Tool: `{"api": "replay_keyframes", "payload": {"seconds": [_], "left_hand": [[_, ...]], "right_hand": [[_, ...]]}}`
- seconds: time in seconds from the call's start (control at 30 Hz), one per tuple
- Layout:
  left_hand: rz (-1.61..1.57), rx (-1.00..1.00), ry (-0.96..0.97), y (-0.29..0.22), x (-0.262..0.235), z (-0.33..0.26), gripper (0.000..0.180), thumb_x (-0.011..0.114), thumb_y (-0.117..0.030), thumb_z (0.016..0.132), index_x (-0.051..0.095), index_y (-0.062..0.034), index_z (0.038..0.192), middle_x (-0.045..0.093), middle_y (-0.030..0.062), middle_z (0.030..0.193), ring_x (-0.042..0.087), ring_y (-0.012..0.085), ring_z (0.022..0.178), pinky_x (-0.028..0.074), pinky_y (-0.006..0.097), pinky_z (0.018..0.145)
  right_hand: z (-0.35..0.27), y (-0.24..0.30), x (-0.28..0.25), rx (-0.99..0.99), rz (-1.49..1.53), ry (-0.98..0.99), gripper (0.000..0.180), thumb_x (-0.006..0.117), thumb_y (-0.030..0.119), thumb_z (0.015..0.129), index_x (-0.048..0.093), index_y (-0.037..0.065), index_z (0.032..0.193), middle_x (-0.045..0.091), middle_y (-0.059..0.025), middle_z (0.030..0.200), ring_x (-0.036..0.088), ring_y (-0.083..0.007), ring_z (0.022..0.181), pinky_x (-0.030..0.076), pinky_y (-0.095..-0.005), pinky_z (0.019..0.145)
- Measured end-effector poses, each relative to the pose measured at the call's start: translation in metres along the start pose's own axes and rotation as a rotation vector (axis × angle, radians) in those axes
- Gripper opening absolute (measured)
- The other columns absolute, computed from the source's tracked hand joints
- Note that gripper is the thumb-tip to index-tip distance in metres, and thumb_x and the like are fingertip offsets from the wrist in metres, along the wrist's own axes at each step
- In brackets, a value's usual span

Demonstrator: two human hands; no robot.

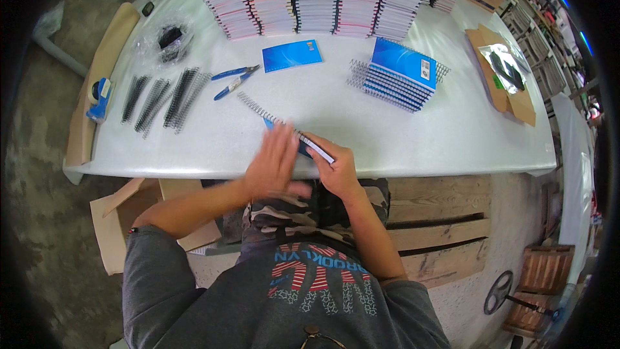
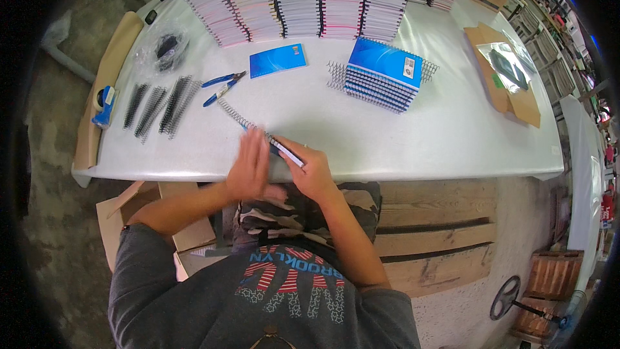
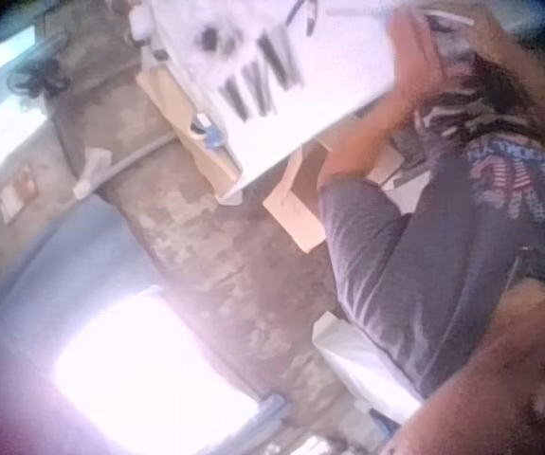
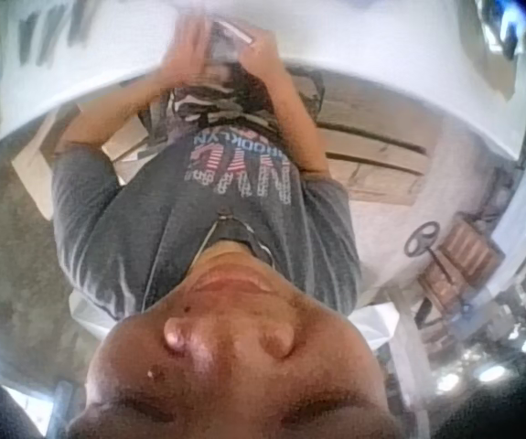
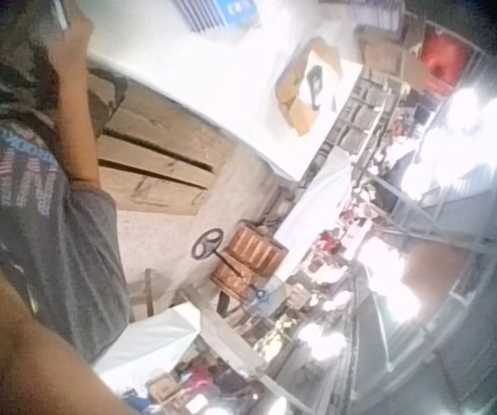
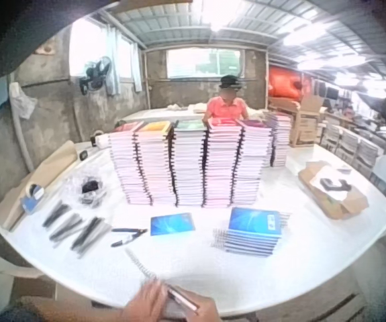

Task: The person threads a plastic spiral through the punched holes of a blue notebook cover and a stack of paper, then places the finished notebook onto a stack.

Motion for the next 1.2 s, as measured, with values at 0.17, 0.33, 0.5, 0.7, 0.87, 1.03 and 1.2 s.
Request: {"api": "replay_keyframes", "payload": {"seconds": [0.17,0.33,0.5,0.7,0.87,1.03,1.2], "left_hand": [[0.44,0.176,-0.155,0.009,-0.038,0.018,0.109,0.048,-0.076,0.071,0.026,0.007,0.139,0.025,0.0362,0.14,0.014,0.0544,0.132,0.008,0.063,0.105],[-0.056,-0.054,0.129,0.005,0.019,-0.017,0.111,0.047,-0.079,0.069,0.028,0.0092,0.134,0.027,0.0382,0.136,0.027,0.0576,0.124,0.016,0.068,0.099],[0.302,0.062,-0.456,-0.001,-0.048,0.022,0.108,0.04,-0.077,0.075,0.029,0.0127,0.134,0.015,0.039,0.14,0.014,0.0555,0.13,0.015,0.066,0.101],[-0.119,0.136,-0.127,-0.031,0.007,-0.029,0.097,0.049,-0.06,0.084,0.011,0.0076,0.142,0.013,0.0389,0.142,0.012,0.0559,0.132,0.008,0.063,0.105],[-0.518,-0.216,-0.17,-0.042,-0.056,0.044,0.064,0.047,-0.027,0.094,0.018,0.0082,0.14,0.034,0.0358,0.135,0.038,0.0469,0.125,0.034,0.044,0.102],[-0.938,-0.699,-0.248,-0.015,-0.064,0.035,0.03,0.052,-0.017,0.095,0.059,0.0015,0.117,0.067,0.0091,0.097,0.058,0.0122,0.089,0.047,0.027,0.078],[-1.186,-0.818,-0.332,0.007,-0.056,0.034,0.024,0.062,-0.018,0.09,0.067,-0.0025,0.107,0.065,0.0008,0.092,0.055,0.0052,0.084,0.044,0.021,0.077]], "right_hand": [[-0.008,-0.001,0.018,-0.062,-0.105,0.06,0.038,0.053,-0.004,0.08,0.059,0.004,0.116,0.064,-0.0179,0.106,0.063,-0.0316,0.095,0.05,-0.0339,0.081],[-0.001,0.001,0.022,-0.118,-0.091,0.087,0.043,0.055,-0.006,0.074,0.059,0.006,0.116,0.064,-0.018,0.105,0.063,-0.0337,0.093,0.05,-0.0379,0.079],[-0.013,-0.003,0.024,-0.065,-0.165,0.071,0.043,0.057,-0.003,0.075,0.057,0.005,0.117,0.064,-0.0182,0.102,0.063,-0.0349,0.089,0.05,-0.0389,0.078],[0.0,0.0,0.016,-0.064,-0.076,-0.022,0.043,0.06,0.004,0.079,0.055,0.005,0.122,0.064,-0.019,0.106,0.064,-0.0337,0.093,0.05,-0.0357,0.079],[0.009,0.046,0.012,-0.172,0.152,-0.149,0.06,0.061,0.023,0.082,0.04,0.002,0.135,0.042,-0.0211,0.137,0.036,-0.0369,0.13,0.034,-0.0403,0.101],[0.031,0.089,-0.016,-0.134,-0.543,0.259,0.057,0.057,0.027,0.086,0.039,0.002,0.134,0.048,-0.0198,0.129,0.043,-0.0361,0.12,0.033,-0.0399,0.1],[0.03,0.061,-0.03,0.229,-0.08,0.015,0.018,0.064,0.016,0.084,0.066,0.002,0.094,0.065,-0.0132,0.079,0.06,-0.0217,0.067,0.047,-0.0291,0.066]]}}
Point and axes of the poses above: each hand's wrist, its own z-axis towards the middle knuckle, its own x-axis out of the palm, y = z × x, the point moved 5 cm from there along z, towards the middle knuckle
